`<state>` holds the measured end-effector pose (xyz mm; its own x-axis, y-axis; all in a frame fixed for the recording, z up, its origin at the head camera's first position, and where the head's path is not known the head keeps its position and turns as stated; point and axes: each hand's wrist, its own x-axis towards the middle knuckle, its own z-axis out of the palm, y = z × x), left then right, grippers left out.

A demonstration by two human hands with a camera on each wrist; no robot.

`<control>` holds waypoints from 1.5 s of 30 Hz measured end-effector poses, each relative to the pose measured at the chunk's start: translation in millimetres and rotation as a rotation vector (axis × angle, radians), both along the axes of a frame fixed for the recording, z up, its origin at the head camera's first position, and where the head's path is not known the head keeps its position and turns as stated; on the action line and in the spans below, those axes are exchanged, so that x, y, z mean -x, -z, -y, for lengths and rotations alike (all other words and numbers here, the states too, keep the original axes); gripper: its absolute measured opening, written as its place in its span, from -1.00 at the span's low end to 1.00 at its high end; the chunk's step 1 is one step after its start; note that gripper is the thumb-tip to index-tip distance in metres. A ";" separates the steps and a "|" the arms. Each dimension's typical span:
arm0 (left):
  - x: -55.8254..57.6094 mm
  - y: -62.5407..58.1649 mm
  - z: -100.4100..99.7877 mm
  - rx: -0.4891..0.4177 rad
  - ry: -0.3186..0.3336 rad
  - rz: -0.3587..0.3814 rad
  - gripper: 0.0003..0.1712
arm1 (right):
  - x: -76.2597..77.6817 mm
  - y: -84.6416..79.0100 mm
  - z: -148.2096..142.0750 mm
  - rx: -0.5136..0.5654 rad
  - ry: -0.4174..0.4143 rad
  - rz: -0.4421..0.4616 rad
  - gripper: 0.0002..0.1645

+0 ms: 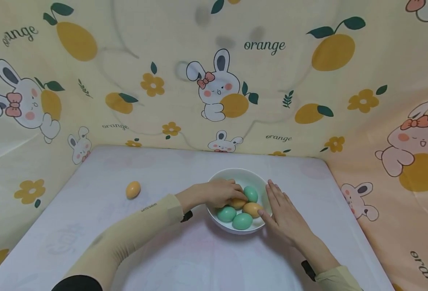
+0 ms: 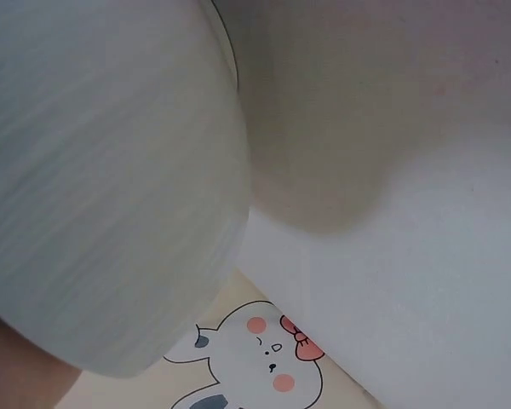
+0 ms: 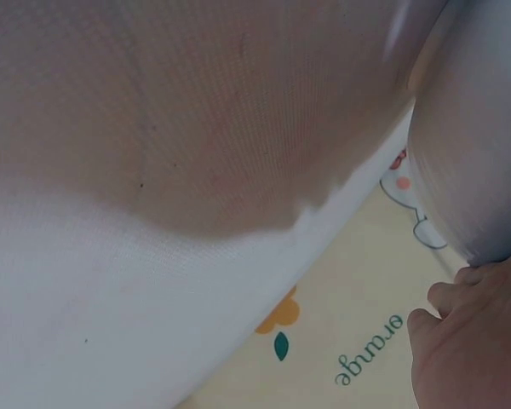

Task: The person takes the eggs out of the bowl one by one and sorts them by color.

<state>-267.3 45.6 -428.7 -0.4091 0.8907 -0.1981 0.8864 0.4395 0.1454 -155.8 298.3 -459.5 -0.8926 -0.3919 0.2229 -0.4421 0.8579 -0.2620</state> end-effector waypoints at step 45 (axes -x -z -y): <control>-17.8 -16.2 66.8 -0.797 -0.204 0.251 -0.39 | 0.5 2.6 2.1 0.019 0.001 -0.005 -0.05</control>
<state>-249.5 -21.3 -412.5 -0.6043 0.7161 0.3493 0.7013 0.2700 0.6598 -156.3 296.1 -462.1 -0.8920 -0.3863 0.2345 -0.4422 0.8533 -0.2764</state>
